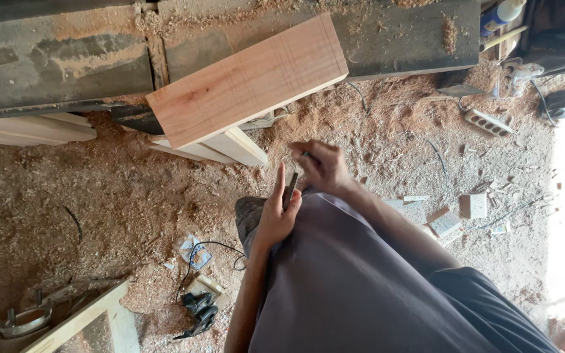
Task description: The person marks measurement lines on wooden boards using a try square and a pencil. They reposition the boards on the workbench, align the square against the edges, and draw straight guide lines across multiple boards and faces.
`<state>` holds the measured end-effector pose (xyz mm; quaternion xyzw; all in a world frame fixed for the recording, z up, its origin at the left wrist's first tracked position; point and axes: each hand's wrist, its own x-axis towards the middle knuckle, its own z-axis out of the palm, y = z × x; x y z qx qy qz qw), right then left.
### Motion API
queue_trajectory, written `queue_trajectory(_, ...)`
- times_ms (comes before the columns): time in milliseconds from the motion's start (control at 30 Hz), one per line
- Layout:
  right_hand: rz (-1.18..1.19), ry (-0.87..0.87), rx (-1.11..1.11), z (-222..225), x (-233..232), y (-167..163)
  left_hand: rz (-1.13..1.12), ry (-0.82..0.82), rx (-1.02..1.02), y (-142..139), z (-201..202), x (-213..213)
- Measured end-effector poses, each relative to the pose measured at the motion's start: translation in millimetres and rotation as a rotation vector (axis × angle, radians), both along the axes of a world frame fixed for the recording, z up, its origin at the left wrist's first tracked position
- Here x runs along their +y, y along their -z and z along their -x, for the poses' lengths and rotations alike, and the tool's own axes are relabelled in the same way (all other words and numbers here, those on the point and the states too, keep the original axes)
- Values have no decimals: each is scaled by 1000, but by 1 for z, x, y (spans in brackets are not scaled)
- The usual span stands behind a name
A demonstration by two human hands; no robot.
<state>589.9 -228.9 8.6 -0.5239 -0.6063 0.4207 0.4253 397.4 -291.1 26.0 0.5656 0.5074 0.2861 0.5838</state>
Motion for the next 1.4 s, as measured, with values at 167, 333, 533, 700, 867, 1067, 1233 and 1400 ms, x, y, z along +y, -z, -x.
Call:
queue_trajectory(167, -14, 41, -371, -43, -1, 1, -39, 104, 52, -27, 2, 32)
queue_trajectory(333, -338, -43, -365, -33, -19, -31, 49, 201, -85, -32, 14, 61)
queue_trajectory(533, -113, 198, -576, 37, -27, -13, 230, 288, -416, -23, 65, 87)
queue_trajectory(700, 17, 461, -352, 70, -33, 35, -172, 82, -349, 6, 129, 108)
queue_trajectory(867, 280, 841, -325, 58, -35, 55, -252, -8, -92, 16, 208, 131)
queue_trajectory(1067, 115, 1033, -430, 72, -55, 40, -617, 132, 205, 9, 227, 172)
queue_trajectory(1233, 198, 1127, -366, 109, -65, 39, -777, 299, 439, 16, 196, 198)
queue_trajectory(1400, 474, 1108, -378, 122, -82, 39, -691, 483, 696, 37, 140, 217)
